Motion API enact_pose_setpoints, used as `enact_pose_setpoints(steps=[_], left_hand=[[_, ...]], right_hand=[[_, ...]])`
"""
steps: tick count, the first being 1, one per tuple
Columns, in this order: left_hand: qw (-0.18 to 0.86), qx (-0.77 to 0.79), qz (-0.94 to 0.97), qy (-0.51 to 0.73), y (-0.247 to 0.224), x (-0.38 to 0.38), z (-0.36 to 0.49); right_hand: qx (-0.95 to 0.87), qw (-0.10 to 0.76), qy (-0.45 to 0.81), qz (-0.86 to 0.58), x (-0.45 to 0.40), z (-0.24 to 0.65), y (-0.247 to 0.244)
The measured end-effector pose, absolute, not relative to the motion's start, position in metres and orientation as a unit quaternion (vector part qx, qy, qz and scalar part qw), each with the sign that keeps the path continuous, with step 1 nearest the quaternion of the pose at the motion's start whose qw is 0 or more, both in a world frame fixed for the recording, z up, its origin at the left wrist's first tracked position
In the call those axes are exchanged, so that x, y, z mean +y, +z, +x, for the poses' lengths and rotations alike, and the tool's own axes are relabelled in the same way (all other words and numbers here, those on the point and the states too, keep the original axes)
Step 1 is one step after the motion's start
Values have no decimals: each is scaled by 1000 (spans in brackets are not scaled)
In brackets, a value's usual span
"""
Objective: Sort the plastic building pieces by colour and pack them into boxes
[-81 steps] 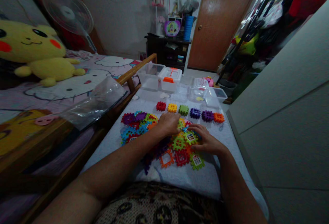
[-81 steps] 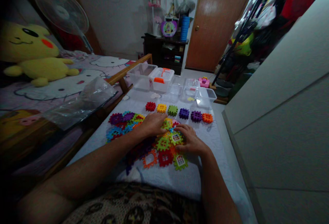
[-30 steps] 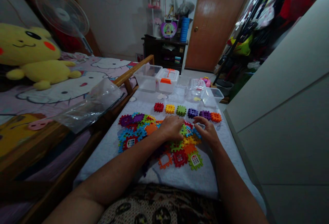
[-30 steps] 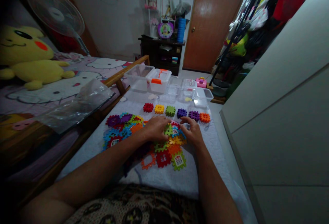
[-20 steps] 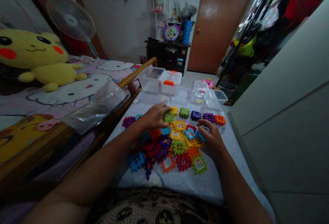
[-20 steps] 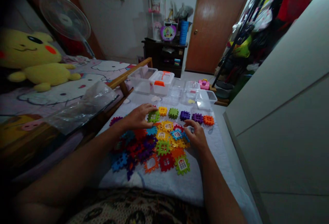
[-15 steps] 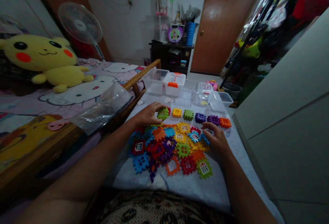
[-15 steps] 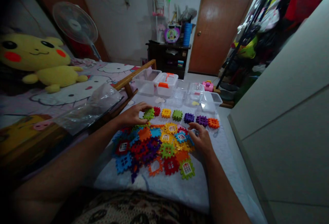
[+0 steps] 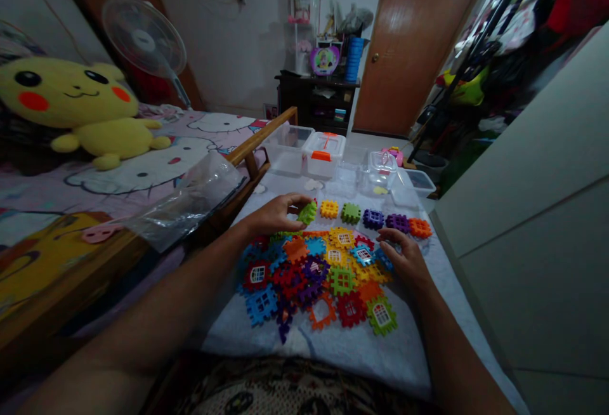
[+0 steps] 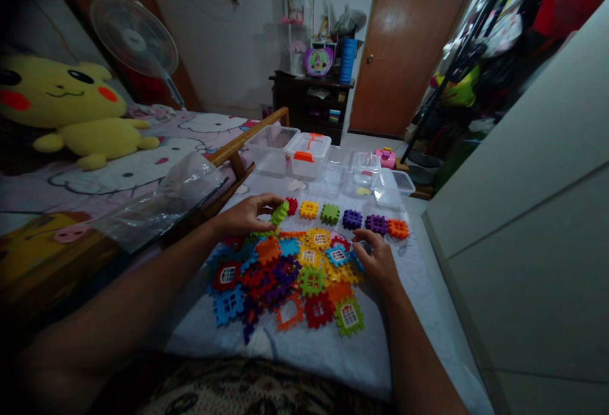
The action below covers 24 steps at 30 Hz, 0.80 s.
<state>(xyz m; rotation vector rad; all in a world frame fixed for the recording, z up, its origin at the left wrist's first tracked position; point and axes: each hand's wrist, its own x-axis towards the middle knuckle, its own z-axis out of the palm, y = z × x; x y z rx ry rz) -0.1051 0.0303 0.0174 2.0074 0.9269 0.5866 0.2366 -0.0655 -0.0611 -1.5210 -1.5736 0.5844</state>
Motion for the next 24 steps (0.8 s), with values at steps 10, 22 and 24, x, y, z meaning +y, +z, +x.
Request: enact_pose_setpoints(steps=[10, 22, 24], left_hand=[[222, 282, 931, 57, 13, -24, -38], [196, 340, 912, 119, 14, 26, -19], [171, 341, 915, 133, 11, 45, -5]], right_hand=[[-636, 419, 231, -605, -67, 234, -57], [-639, 423, 226, -601, -66, 231, -53], [-637, 426, 230, -600, -67, 231, -52]])
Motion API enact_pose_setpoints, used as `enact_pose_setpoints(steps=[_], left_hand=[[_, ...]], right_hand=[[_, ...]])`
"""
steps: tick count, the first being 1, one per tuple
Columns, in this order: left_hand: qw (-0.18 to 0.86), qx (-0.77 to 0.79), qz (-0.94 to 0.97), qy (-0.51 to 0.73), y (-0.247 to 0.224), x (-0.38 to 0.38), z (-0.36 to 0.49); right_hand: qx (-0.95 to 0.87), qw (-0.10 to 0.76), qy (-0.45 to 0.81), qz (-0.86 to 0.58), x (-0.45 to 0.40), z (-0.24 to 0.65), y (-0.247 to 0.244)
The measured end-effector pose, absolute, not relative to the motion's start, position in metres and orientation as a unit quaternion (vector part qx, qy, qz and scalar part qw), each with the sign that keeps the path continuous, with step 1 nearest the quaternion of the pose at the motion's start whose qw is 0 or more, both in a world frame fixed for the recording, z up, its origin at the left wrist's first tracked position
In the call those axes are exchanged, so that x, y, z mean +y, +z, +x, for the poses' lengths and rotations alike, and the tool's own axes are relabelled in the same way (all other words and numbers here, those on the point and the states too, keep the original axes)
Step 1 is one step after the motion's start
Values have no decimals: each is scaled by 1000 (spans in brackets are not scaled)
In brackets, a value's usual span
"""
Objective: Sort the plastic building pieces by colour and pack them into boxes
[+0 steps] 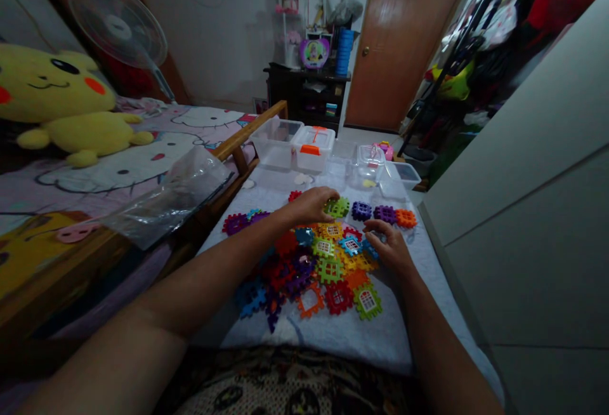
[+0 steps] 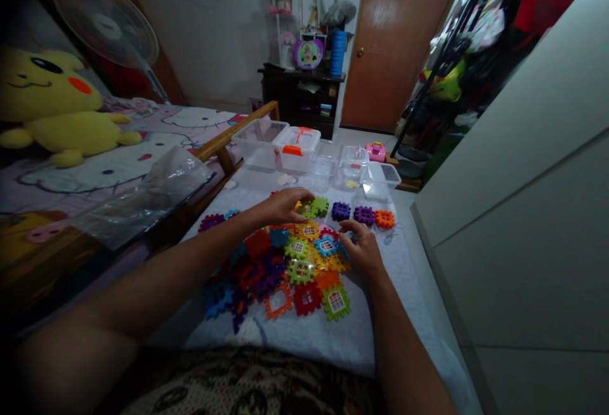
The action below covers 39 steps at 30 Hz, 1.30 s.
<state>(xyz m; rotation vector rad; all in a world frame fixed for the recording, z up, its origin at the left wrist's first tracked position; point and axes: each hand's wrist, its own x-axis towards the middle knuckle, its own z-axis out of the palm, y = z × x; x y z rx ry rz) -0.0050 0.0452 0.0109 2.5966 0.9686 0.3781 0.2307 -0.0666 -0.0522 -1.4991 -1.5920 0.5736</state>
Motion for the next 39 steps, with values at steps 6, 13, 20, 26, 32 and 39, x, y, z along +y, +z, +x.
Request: enact_pose_setpoints(steps=[6, 13, 20, 26, 32, 39], left_hand=[[119, 358, 920, 107, 2, 79, 32], [99, 376, 920, 55, -10, 90, 44], [103, 386, 916, 33, -18, 94, 44], [116, 357, 923, 82, -12, 87, 34], [191, 261, 945, 57, 15, 44, -8], [191, 277, 939, -63, 22, -5, -26]], right_hand=[[-633, 429, 236, -600, -66, 232, -53], [-637, 425, 236, -598, -65, 233, -54], [-632, 424, 239, -604, -66, 233, -54], [-629, 427, 240, -603, -67, 233, -53], [-635, 416, 241, -604, -66, 231, -53], [-642, 407, 233, -607, -66, 231, -55]])
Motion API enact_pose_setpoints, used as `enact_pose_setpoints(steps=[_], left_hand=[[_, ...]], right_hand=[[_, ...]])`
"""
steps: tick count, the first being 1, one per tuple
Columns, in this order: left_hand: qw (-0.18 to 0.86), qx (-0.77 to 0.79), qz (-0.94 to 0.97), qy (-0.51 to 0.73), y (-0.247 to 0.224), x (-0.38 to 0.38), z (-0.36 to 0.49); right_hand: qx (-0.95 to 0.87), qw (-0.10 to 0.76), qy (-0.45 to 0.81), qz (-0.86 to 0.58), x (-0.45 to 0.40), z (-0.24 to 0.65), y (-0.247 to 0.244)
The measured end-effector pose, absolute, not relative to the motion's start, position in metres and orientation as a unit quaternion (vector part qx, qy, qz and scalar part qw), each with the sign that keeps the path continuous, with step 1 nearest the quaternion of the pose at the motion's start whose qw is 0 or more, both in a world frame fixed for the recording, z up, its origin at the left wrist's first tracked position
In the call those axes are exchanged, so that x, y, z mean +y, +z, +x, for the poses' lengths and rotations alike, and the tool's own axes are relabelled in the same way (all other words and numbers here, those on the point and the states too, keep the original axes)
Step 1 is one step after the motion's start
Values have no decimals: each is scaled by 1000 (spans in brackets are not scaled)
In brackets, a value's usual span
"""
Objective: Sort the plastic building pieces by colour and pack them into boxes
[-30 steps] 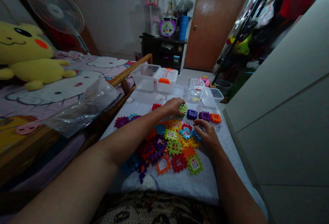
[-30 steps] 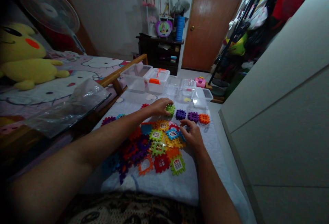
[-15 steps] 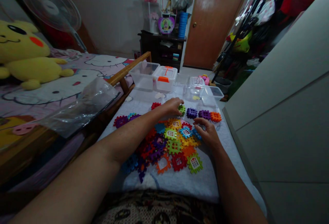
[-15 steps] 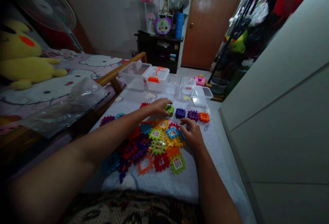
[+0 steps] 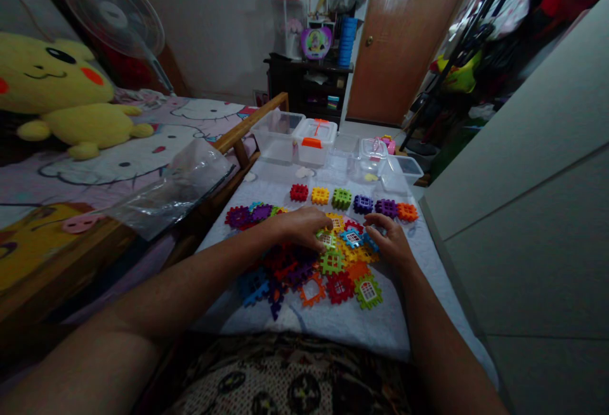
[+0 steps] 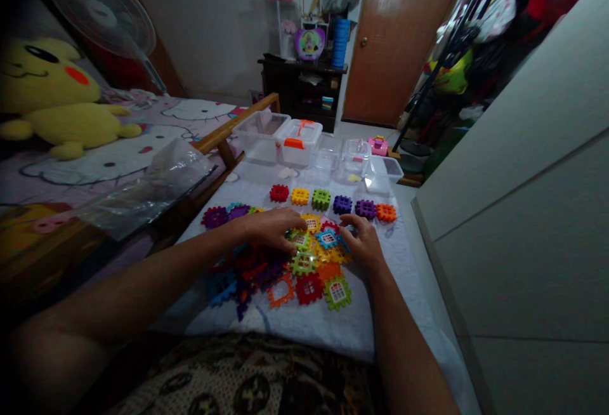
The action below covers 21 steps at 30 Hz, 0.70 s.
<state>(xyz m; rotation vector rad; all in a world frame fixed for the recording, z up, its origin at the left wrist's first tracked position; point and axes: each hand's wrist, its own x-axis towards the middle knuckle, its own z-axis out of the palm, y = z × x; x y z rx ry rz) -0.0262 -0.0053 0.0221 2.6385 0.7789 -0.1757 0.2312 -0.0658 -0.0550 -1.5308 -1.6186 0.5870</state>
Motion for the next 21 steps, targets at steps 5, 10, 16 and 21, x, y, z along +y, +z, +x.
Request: enact_pose_setpoints(steps=[5, 10, 16, 21], left_hand=[[188, 286, 939, -27, 18, -10, -24], [183, 300, 935, 55, 20, -7, -38], [183, 341, 909, 156, 23, 0, -72], [159, 434, 869, 177, 17, 31, -110]], right_hand=[[-637, 411, 241, -606, -65, 233, -56], [-641, 406, 242, -605, -66, 232, -54], [-655, 385, 234, -606, -68, 229, -51], [-654, 382, 237, -609, -67, 229, -54]])
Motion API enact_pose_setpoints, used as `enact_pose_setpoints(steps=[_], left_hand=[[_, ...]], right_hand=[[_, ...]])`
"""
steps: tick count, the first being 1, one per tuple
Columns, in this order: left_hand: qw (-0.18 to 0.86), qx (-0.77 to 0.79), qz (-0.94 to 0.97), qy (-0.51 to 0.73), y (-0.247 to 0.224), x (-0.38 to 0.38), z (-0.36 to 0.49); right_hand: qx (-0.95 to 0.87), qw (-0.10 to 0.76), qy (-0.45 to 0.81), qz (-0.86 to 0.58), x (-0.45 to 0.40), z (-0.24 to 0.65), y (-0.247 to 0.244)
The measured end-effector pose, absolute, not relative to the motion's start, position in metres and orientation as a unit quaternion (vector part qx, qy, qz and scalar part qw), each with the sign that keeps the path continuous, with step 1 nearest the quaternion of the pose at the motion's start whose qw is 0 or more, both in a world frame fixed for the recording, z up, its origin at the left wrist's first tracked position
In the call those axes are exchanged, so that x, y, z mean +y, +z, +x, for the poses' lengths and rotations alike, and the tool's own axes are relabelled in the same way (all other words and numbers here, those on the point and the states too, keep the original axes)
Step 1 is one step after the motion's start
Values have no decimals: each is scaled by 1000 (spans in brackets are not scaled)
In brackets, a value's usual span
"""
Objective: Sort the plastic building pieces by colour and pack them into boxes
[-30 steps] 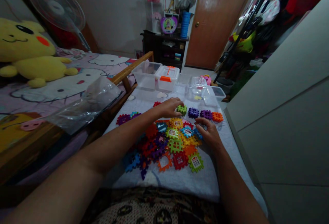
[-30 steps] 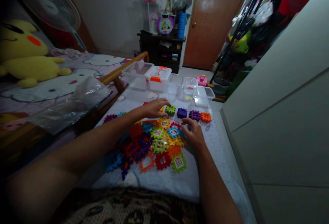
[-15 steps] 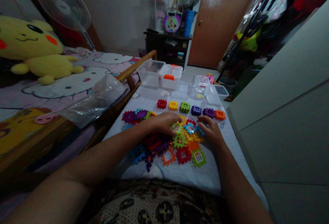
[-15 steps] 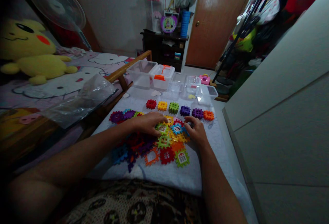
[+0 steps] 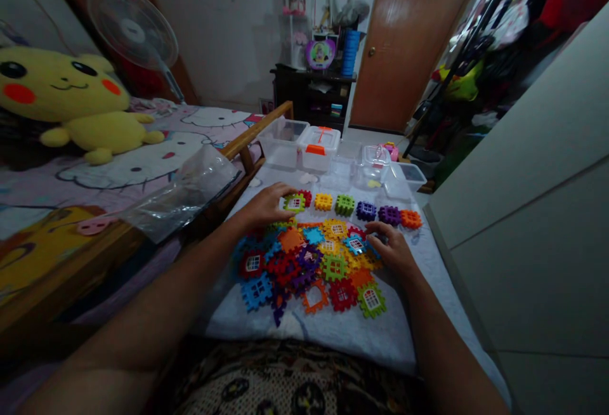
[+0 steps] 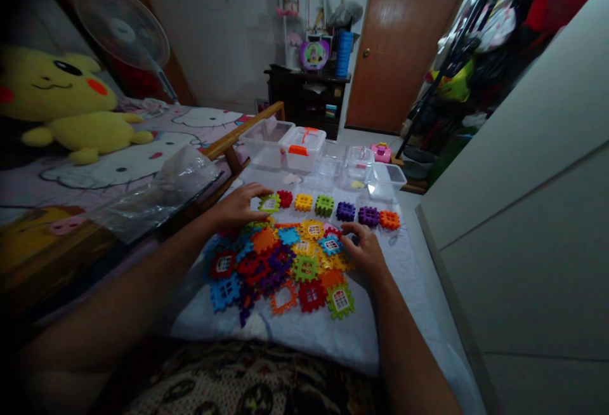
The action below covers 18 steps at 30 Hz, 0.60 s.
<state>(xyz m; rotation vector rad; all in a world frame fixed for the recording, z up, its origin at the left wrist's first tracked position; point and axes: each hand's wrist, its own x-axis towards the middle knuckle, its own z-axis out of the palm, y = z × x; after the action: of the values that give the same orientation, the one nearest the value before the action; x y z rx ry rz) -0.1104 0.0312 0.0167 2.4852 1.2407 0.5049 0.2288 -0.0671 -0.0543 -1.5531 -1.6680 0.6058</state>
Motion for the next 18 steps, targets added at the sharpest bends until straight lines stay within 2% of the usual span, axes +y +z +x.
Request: enact_pose_setpoints(steps=[6, 18], left_hand=[[151, 536, 822, 121, -6, 88, -134], [186, 528, 826, 65, -39, 124, -131]], right_hand=[[-659, 375, 234, -608, -66, 231, -57], [-661, 361, 248, -609, -64, 237, -64]])
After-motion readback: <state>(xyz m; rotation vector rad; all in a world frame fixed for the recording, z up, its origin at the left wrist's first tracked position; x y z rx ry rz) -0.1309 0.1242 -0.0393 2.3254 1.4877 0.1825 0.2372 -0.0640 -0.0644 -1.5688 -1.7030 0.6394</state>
